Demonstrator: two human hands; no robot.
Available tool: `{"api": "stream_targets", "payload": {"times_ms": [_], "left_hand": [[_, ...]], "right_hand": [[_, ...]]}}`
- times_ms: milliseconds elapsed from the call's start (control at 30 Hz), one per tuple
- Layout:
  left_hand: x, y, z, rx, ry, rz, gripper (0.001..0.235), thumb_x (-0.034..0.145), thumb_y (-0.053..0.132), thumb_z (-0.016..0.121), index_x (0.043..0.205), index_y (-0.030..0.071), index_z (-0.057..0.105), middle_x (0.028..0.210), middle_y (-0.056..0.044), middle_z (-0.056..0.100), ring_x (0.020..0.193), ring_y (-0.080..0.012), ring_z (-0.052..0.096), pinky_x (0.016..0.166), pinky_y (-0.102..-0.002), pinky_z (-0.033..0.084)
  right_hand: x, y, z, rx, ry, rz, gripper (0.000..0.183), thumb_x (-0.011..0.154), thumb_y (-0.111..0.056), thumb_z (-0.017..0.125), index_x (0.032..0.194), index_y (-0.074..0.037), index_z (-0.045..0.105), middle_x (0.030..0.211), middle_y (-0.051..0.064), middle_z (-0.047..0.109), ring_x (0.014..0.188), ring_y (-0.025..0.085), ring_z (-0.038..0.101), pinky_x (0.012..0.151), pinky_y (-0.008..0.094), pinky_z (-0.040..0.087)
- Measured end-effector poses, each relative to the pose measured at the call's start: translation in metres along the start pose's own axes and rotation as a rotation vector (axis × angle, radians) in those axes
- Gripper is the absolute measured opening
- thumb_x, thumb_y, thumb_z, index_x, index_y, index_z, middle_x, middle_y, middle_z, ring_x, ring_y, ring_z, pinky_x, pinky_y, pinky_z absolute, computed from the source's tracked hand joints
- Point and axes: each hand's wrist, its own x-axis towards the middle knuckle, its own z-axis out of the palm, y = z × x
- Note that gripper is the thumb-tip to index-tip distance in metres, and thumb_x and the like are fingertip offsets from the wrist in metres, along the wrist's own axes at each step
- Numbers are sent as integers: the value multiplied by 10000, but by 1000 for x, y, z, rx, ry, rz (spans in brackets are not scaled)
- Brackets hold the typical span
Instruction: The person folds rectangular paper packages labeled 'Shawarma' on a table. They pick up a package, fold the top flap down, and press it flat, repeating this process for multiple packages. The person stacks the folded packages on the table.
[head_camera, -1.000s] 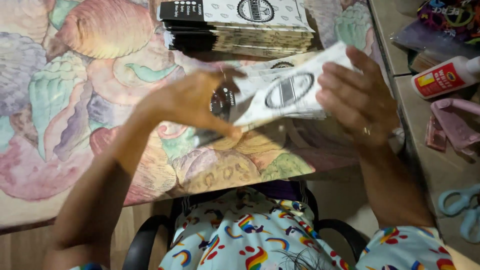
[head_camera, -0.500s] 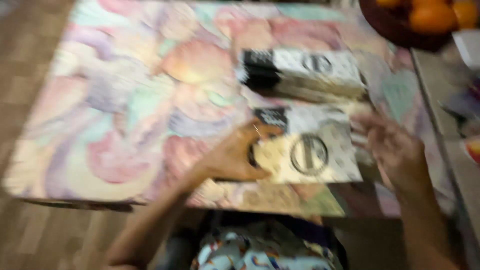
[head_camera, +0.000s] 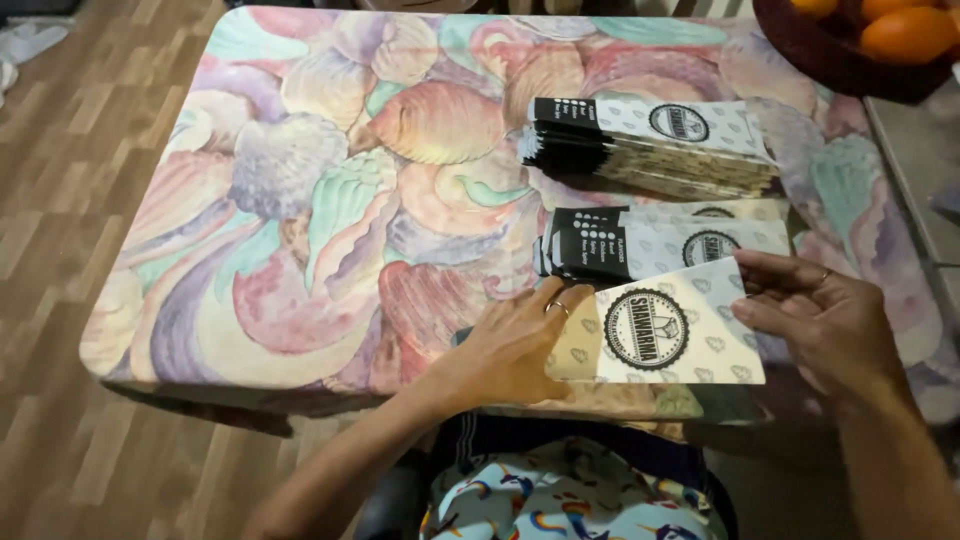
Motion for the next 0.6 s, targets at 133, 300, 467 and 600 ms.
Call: {"api": "stream_targets", "payload": {"times_ms": [133, 300, 467, 600], "left_hand": [[-5, -3, 2, -133, 50, 48, 862, 799, 492, 716, 1498, 118, 377, 1370, -184, 473, 1085, -443, 633, 861, -616, 470], [-15, -10, 2, -315, 106, 112, 847, 868, 621, 543, 1467, 27, 467, 1157, -165, 553, 753, -351, 625, 708, -471, 463], [-25, -13, 2, -361, 121, 136, 800, 885, 560, 560, 1479, 37, 441, 1209, -162, 519, 703, -393, 656, 688, -494, 487], [-26, -11, 0, -309, -7, 92, 936, 824, 655, 526, 1559, 102, 353, 1122, -189, 578, 739, -309, 683, 877, -569, 446]], "right_hand": [[12, 43, -16, 220, -41, -98, 469, 874, 84, 657, 1335, 1, 659, 1128, 98, 669, 1004, 111, 582, 841, 199, 436], [15, 84, -27, 258, -30, -12, 213, 1077, -110, 591, 1246, -42, 700, 953, 22, 652, 829, 44, 546, 643, 144, 380], [-4, 64, -18, -152, 85, -94, 308, 786, 95, 801, 1082, 49, 729, 1198, 127, 720, 1011, 190, 645, 862, 282, 539], [-11, 60, -12, -59, 83, -177, 236, 870, 37, 784, 1100, 40, 735, 962, 104, 721, 840, 116, 607, 747, 235, 500]]}}
